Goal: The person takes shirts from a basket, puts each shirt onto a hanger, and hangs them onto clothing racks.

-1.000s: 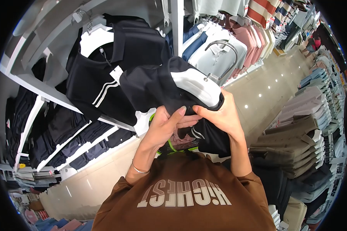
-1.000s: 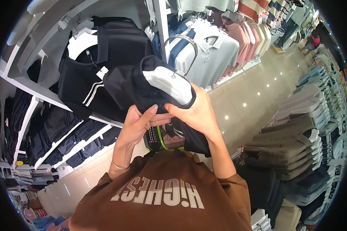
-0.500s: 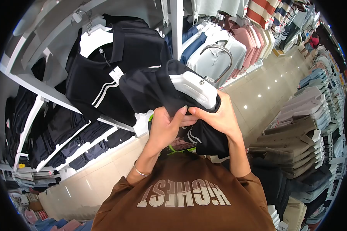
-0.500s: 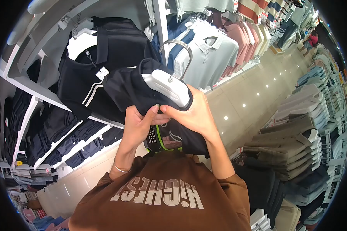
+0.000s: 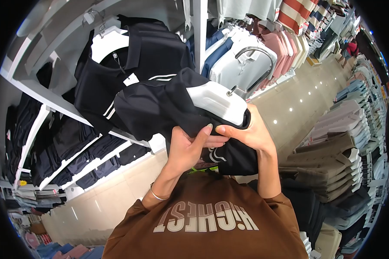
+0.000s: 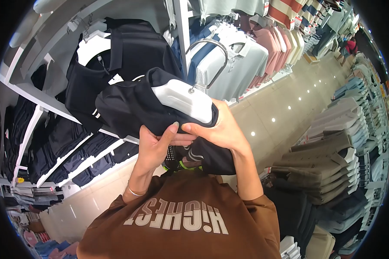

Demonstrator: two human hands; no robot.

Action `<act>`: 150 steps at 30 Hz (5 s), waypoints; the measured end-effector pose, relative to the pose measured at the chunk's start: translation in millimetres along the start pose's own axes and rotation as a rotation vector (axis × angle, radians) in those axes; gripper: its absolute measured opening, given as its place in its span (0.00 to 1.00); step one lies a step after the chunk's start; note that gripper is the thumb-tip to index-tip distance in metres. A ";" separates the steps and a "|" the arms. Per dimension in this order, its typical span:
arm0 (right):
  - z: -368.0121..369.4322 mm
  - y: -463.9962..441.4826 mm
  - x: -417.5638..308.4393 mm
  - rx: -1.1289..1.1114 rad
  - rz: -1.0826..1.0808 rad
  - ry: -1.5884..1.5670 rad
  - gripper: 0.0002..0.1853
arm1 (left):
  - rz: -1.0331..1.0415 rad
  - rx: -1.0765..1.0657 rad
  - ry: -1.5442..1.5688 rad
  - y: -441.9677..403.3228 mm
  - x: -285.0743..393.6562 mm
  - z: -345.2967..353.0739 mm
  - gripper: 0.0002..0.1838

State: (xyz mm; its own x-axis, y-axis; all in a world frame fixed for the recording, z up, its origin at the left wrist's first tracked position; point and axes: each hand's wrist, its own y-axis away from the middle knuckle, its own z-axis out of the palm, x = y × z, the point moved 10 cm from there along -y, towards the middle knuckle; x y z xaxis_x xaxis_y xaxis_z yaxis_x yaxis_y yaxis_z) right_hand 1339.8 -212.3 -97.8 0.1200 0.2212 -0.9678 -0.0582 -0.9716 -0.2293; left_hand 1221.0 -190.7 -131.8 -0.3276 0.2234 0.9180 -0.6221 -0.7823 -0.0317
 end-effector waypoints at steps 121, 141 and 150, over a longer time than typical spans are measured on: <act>-140.9 -74.9 18.5 0.075 -0.122 0.569 0.17 | 0.307 0.784 -0.767 76.9 57.9 -145.4 0.22; -10.6 -163.7 7.4 0.129 -0.158 0.519 0.16 | 0.878 1.050 -0.251 150.9 112.5 -260.4 0.15; 11.4 -210.2 6.8 0.247 -0.092 0.590 0.20 | 0.767 0.938 -0.189 90.7 155.0 -330.8 0.14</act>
State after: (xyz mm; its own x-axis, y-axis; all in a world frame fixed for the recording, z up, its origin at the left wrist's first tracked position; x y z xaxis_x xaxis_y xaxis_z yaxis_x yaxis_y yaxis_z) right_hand 1341.5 -5.6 -57.4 0.6562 0.1506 -0.7394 -0.2399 -0.8874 -0.3937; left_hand 878.6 -34.7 -123.2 -0.2264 -0.5060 0.8323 0.4653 -0.8068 -0.3640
